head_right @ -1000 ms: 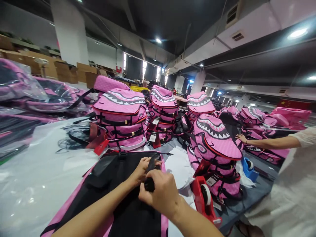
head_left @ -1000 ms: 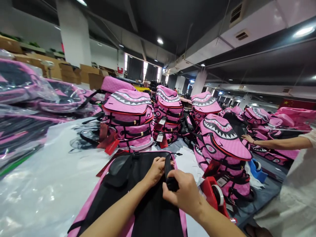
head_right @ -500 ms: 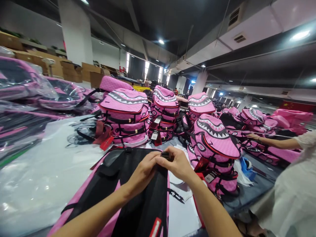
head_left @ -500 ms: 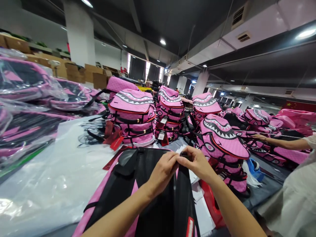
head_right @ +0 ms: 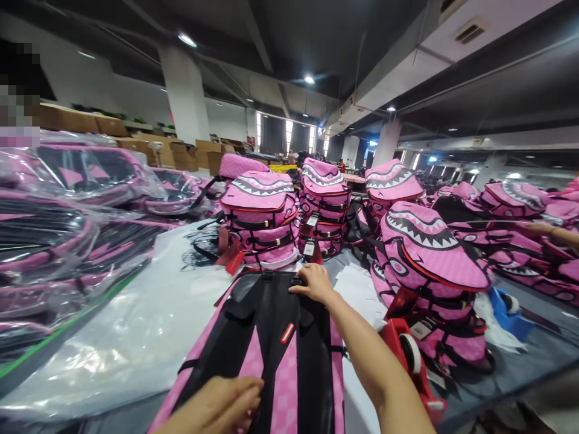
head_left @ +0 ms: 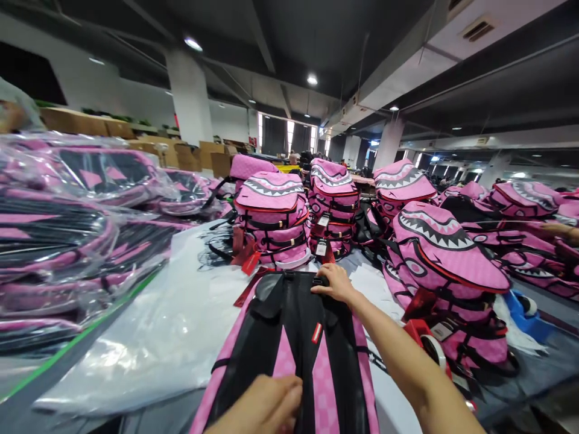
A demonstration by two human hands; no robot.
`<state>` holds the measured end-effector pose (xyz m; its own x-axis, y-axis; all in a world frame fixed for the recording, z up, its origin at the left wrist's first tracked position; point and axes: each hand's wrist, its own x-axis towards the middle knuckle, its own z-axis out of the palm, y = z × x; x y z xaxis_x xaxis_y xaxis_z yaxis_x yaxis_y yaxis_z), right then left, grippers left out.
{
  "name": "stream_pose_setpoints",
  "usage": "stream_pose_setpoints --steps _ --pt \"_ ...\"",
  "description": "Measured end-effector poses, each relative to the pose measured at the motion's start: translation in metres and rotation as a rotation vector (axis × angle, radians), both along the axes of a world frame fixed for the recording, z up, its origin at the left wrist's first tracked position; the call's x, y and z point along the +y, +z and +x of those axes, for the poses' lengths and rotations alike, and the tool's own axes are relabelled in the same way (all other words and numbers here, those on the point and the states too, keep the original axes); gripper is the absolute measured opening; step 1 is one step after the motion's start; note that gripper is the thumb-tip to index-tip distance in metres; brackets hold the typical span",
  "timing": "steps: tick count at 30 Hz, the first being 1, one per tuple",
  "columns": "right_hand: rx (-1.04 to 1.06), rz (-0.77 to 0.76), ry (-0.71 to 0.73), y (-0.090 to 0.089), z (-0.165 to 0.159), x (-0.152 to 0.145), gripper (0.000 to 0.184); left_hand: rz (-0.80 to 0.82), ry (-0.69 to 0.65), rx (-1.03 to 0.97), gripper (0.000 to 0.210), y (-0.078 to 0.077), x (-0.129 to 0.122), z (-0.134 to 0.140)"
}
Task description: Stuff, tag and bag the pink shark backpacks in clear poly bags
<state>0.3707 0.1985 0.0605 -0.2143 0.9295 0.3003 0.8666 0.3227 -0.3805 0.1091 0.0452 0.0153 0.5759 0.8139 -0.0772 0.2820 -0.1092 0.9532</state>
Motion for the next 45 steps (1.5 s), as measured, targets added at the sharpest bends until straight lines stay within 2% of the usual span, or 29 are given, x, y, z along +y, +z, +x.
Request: stream_pose_setpoints --steps 1,2,4,5,6,8,10,12,14,18,22,27,30,32,35,38,40,43,45 --pt "0.0 0.015 -0.043 -0.009 0.0 0.001 0.057 -0.012 0.037 0.059 0.059 0.013 0.022 -0.013" --pt "-0.004 0.03 -0.086 -0.017 0.001 0.002 0.065 0.093 0.105 0.132 0.06 0.026 0.048 -0.024" --pt "-0.017 0.064 -0.125 -0.031 0.003 0.002 0.07 0.46 0.371 0.269 0.062 0.045 0.106 -0.037" --pt "-0.019 0.083 -0.112 -0.037 0.004 0.002 0.067 0.565 0.46 0.339 0.07 0.049 0.134 -0.038" --pt "-0.01 0.102 -0.084 -0.042 0.005 0.002 0.063 0.571 0.471 0.391 0.072 0.049 0.158 -0.036" --pt "0.043 0.144 -0.031 -0.05 0.007 0.001 0.058 0.546 0.436 0.41 0.07 0.038 0.194 -0.023" --pt "0.114 0.191 -0.001 -0.057 0.01 0.001 0.055 0.552 0.402 0.384 0.07 0.02 0.21 -0.008" --pt "0.172 0.248 0.018 -0.063 0.011 0.0 0.052 0.626 0.404 0.355 0.069 0.005 0.21 0.0" --pt "0.205 0.293 0.025 -0.067 0.009 -0.001 0.05 0.71 0.407 0.332 0.063 -0.004 0.202 -0.001" --pt "0.208 0.333 0.046 -0.069 -0.006 -0.015 0.048 0.835 0.415 0.328 0.05 -0.005 0.176 -0.015" --pt "0.147 0.349 0.029 -0.069 -0.025 -0.055 0.045 0.886 0.409 0.343 0.047 -0.011 0.135 -0.024" --pt "-0.013 0.299 0.005 -0.074 -0.034 -0.112 0.041 1.016 0.45 0.437 0.047 -0.043 0.083 -0.026" --pt "-0.049 0.214 0.023 -0.082 -0.028 -0.126 0.04 0.971 0.381 0.516 0.047 -0.064 0.068 -0.023" --pt "-0.054 0.141 0.032 -0.087 -0.023 -0.121 0.039 0.867 0.316 0.571 0.049 -0.073 0.073 -0.019" --pt "-0.036 0.004 0.024 -0.095 -0.016 -0.09 0.043 0.741 0.245 0.617 0.049 -0.077 0.103 -0.011" --pt "-0.017 -0.161 -0.043 -0.097 -0.012 -0.042 0.047 0.666 0.241 0.636 0.054 -0.07 0.139 -0.003" --pt "-0.027 -0.204 -0.08 -0.096 -0.012 -0.015 0.046 0.603 0.247 0.653 0.066 -0.061 0.152 0.005" --pt "-0.051 -0.15 -0.119 -0.096 -0.016 0.003 0.047 0.504 0.258 0.682 0.096 -0.049 0.149 0.022" --pt "-0.059 -0.101 -0.148 -0.101 -0.022 0.002 0.049 0.451 0.249 0.714 0.101 -0.046 0.139 0.038"
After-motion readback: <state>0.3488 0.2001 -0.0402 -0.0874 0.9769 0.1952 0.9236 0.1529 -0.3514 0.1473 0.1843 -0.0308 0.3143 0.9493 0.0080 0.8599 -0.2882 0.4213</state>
